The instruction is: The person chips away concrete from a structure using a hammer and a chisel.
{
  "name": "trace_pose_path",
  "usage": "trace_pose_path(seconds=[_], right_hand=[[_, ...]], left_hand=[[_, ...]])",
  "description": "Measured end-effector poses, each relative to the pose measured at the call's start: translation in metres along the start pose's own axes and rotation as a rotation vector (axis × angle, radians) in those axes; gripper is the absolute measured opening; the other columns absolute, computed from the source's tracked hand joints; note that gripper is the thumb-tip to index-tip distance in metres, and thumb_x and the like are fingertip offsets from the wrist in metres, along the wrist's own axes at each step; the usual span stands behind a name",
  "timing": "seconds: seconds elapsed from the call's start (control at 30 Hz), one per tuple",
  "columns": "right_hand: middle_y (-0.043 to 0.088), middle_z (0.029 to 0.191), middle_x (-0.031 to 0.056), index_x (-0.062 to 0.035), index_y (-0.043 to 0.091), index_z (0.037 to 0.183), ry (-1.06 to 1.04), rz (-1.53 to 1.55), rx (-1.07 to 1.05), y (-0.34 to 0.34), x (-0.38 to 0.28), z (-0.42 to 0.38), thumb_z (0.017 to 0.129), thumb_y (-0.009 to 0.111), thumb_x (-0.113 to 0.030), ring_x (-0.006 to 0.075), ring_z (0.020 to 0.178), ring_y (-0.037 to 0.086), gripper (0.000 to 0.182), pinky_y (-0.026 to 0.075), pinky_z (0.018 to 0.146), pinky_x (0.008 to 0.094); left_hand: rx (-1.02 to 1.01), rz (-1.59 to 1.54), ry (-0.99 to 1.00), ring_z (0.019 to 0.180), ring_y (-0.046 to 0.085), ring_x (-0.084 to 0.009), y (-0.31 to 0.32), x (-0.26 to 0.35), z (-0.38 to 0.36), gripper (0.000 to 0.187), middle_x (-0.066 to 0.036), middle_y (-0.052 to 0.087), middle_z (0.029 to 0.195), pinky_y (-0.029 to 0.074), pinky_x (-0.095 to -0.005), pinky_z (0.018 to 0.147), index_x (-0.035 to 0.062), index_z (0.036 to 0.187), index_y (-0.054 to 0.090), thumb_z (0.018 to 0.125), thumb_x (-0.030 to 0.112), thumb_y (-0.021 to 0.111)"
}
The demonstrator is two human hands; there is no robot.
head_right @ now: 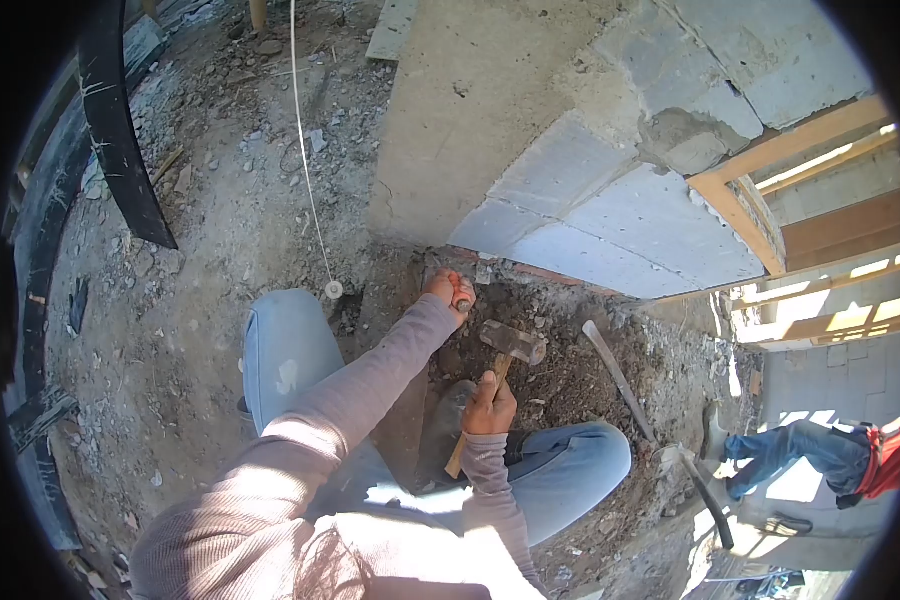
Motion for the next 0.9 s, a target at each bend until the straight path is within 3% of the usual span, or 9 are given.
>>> trace_pose_path(seconds=[0.13, 0.23, 0.3, 0.37, 0.43, 0.53, 0.77, 0.83, 0.9], right_hand=[[0.041, 0.049, -0.0005, -0.0087, 0.046, 0.076, -0.161, -0.139, -0.037, 0.000, -0.033, -0.011, 0.100, 0.047, -0.043, 0.0084, 0.036, 0.039, 0.042, 0.029, 0.032, 0.0246], [0.045, 0.055, -0.0016, -0.0056, 0.046, 0.072, -0.377, -0.179, 0.020, 0.005, -0.084, -0.033, 0.101, 0.047, -0.038, 0.0072, 0.045, 0.041, 0.043, 0.029, 0.041, 0.0238], [0.047, 0.054, 0.0006, -0.0048, 0.046, 0.072, -0.772, -0.193, 0.178, 0.005, -0.111, -0.038, 0.102, 0.043, -0.038, 0.0090, 0.046, 0.044, 0.045, 0.031, 0.042, 0.0241], [0.049, 0.054, 0.0018, -0.0022, 0.048, 0.074, -0.757, -0.168, 0.128, 0.024, -0.117, -0.026, 0.102, 0.042, -0.038, 0.0110, 0.046, 0.047, 0.046, 0.032, 0.043, 0.0251], [0.045, 0.052, 0.0023, -0.0041, 0.049, 0.074, -0.908, -0.459, 0.187, 0.047, -0.113, -0.006, 0.102, 0.043, -0.038, 0.0094, 0.045, 0.042, 0.045, 0.033, 0.043, 0.0250], [0.044, 0.054, 0.0019, -0.0035, 0.049, 0.072, -0.516, -0.663, -0.105, 0.047, -0.078, 0.054, 0.102, 0.044, -0.039, 0.0101, 0.048, 0.040, 0.046, 0.033, 0.045, 0.0278], [0.045, 0.054, 0.0008, -0.0036, 0.050, 0.070, -0.901, -0.457, 0.175, 0.050, -0.117, 0.004, 0.102, 0.043, -0.040, 0.0107, 0.047, 0.040, 0.049, 0.031, 0.045, 0.0291], [0.045, 0.054, 0.0019, -0.0034, 0.050, 0.069, -0.875, -0.453, 0.152, 0.044, -0.082, 0.022, 0.102, 0.045, -0.037, 0.0106, 0.048, 0.042, 0.047, 0.032, 0.045, 0.0300], [0.046, 0.055, 0.0026, -0.0032, 0.051, 0.070, -0.524, -0.681, -0.084, 0.057, -0.053, 0.041, 0.101, 0.047, -0.035, 0.0105, 0.049, 0.043, 0.044, 0.033, 0.046, 0.0299]], left_hand=[[0.023, -0.077, -0.017, 0.052, 0.044, -0.0170, 0.011, -0.002, 0.001, 0.024, -0.006, 0.043, 0.069, 0.038, -0.0284, 0.044, 0.0082, 0.080, 0.040, 0.100, 0.021, 0.043], [0.004, -0.258, -0.068, 0.052, 0.042, -0.0176, 0.029, 0.000, -0.004, 0.021, -0.006, 0.043, 0.072, 0.038, -0.0282, 0.045, 0.0062, 0.081, 0.039, 0.099, 0.017, 0.042], [0.125, -0.327, -0.025, 0.054, 0.041, -0.0179, 0.041, 0.001, -0.019, 0.018, -0.007, 0.044, 0.075, 0.039, -0.0265, 0.045, 0.0034, 0.083, 0.041, 0.098, 0.012, 0.040], [0.122, -0.274, -0.004, 0.059, 0.046, -0.0182, 0.037, 0.001, -0.012, 0.017, -0.007, 0.045, 0.073, 0.039, -0.0240, 0.045, 0.0007, 0.081, 0.043, 0.097, 0.008, 0.040], [0.049, -0.260, 0.009, 0.064, 0.051, -0.0190, 0.036, 0.000, -0.002, 0.017, -0.009, 0.047, 0.071, 0.041, -0.0224, 0.044, -0.0023, 0.082, 0.047, 0.095, 0.005, 0.039], [0.054, -0.238, 0.011, 0.064, 0.052, -0.0193, 0.032, -0.005, 0.012, 0.016, -0.010, 0.049, 0.072, 0.041, -0.0220, 0.043, -0.0038, 0.084, 0.048, 0.095, 0.005, 0.039], [0.137, -0.195, 0.056, 0.065, 0.056, -0.0200, -0.017, 0.001, 0.093, 0.019, -0.014, 0.057, 0.077, 0.042, -0.0208, 0.041, -0.0084, 0.092, 0.053, 0.092, 0.003, 0.037], [-0.029, 0.046, 0.086, 0.067, 0.060, -0.0223, -0.042, 0.014, 0.131, 0.025, -0.012, 0.059, 0.078, 0.057, -0.0300, 0.065, 0.0004, 0.092, 0.053, 0.098, 0.013, 0.032], [0.049, 0.028, 0.091, 0.064, 0.057, -0.0209, -0.056, 0.023, 0.113, 0.025, -0.010, 0.057, 0.074, 0.055, -0.0289, 0.062, 0.0023, 0.089, 0.051, 0.099, 0.017, 0.033]])
Point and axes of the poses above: each hand's wrist, its own z-axis towards the middle knuckle, its own y-axis out of the palm, x = y × z, the point moved 6 cm from there along z, towards the middle knuckle
